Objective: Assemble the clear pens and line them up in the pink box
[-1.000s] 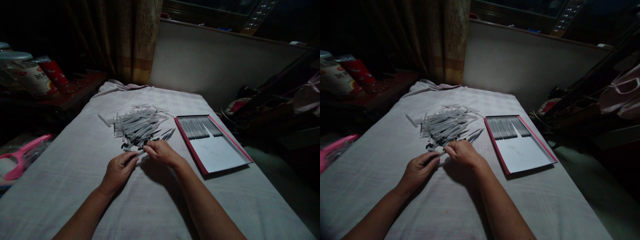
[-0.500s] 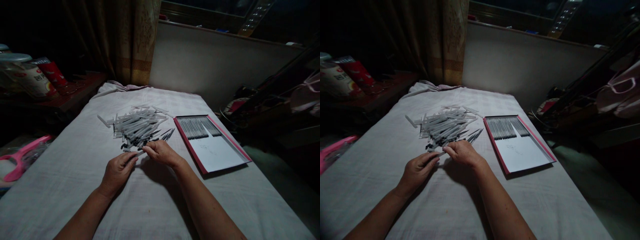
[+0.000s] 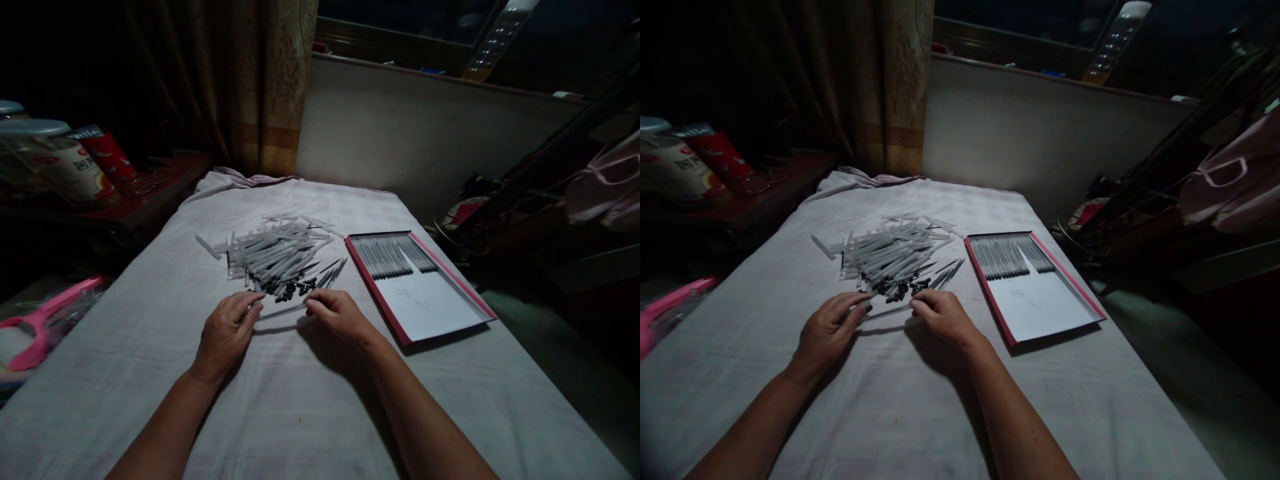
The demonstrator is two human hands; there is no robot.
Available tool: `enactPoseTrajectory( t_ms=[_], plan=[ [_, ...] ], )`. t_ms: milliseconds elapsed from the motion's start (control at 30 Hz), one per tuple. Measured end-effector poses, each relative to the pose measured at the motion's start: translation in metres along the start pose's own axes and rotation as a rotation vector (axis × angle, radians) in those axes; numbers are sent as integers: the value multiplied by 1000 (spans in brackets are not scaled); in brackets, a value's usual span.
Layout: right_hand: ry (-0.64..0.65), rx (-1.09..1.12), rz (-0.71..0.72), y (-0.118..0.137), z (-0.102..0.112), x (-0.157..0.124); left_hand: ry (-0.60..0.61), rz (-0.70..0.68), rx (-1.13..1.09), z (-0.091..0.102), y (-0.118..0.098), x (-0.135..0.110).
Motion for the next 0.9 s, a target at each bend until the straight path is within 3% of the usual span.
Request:
enactPoseTrajectory(
  t_ms=[100, 233, 467, 767, 900],
  plan=[
    [-190, 144, -158, -13, 18, -18, -43, 19, 181, 2, 13, 6],
    [-372, 269, -249, -20, 31, -36, -10, 31, 384, -3, 15, 6],
    [-348, 297, -245, -26, 21, -42, -29, 41, 456, -2, 7, 5],
    [-356, 394, -232, -25, 18, -40, -64, 14, 248, 3, 8, 3],
    [-360, 416, -213, -20, 14, -39, 22, 56, 112, -2, 5, 1]
  ],
)
Point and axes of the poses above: each hand's wrist, its own x-axis towards the middle knuckle, its own z-axis out of the back of the hand, y = z × x, the point moved 5 cm from there along x, towards the middle knuckle, and after that the axes turned 15 degrees about z, right-handed, at the moved point
